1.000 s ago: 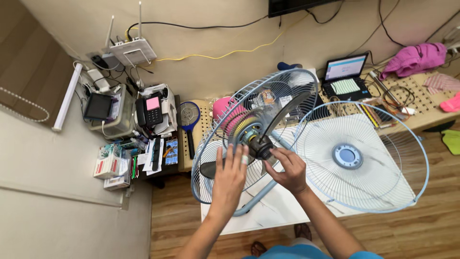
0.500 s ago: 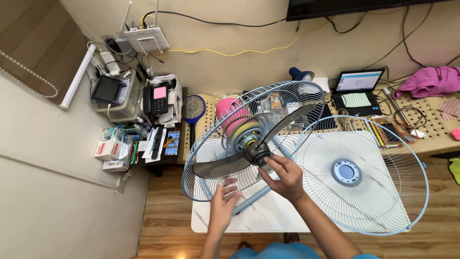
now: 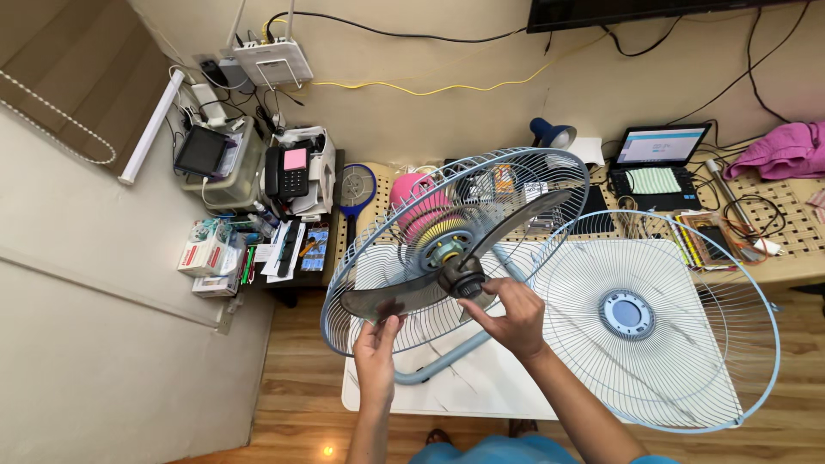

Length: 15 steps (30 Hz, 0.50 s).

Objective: The person disassembles a light blue table fan on a white table. They remove the front grille, unscrew and detach the fan blades, then remove the rear grille and motor assembly, leaving the base frame on the table.

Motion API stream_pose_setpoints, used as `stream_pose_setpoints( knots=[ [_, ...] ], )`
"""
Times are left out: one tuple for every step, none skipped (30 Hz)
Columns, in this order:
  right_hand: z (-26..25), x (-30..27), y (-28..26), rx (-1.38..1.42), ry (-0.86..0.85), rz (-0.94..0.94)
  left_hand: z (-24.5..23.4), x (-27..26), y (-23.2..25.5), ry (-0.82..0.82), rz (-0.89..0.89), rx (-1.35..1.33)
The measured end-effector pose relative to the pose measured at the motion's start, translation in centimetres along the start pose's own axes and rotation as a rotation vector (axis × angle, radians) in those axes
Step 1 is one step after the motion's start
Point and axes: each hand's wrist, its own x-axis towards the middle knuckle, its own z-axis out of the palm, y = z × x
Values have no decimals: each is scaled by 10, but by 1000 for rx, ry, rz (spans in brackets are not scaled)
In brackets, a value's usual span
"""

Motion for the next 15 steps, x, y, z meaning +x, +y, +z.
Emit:
stream_pose_setpoints(
  knots=[
    [0, -1, 0, 29, 27, -28, 0, 1, 1, 5, 3, 10],
    [0, -1, 0, 59, 53, -57, 0, 2, 1, 9, 5, 20],
    [0, -1, 0, 88, 80, -86, 0, 2, 2, 6, 9, 22],
    [0, -2, -1, 74, 68, -104, 0, 3, 2, 3, 12, 23],
    [1, -3, -1, 60, 56, -123, -1, 3, 2, 0, 15, 25],
    [1, -4, -1, 46, 44, -141, -1, 4, 1, -3, 13, 24],
    [2, -5, -1, 41, 41, -136, -1, 4, 1, -5, 12, 22],
    [3, -6, -1, 35, 38, -130, -2, 5, 1, -7, 10, 21],
    [4, -7, -1, 28, 35, -125, -2, 6, 0, -5, 11, 23],
    [5, -7, 1, 30, 45, -113, -1, 6, 0, -3, 14, 24],
    [5, -7, 2, 32, 55, -102, -1, 8, 0, -1, 17, 24],
    [6, -8, 3, 35, 63, -89, -2, 7, 0, -5, 13, 24],
    [6, -8, 4, 41, 50, -79, -2, 7, 0, -8, 9, 24],
    [6, -7, 6, 47, 38, -68, -2, 7, 1, -13, 5, 25],
    [7, -7, 8, 53, 26, -58, -2, 8, 1, -15, 5, 20]
  ],
)
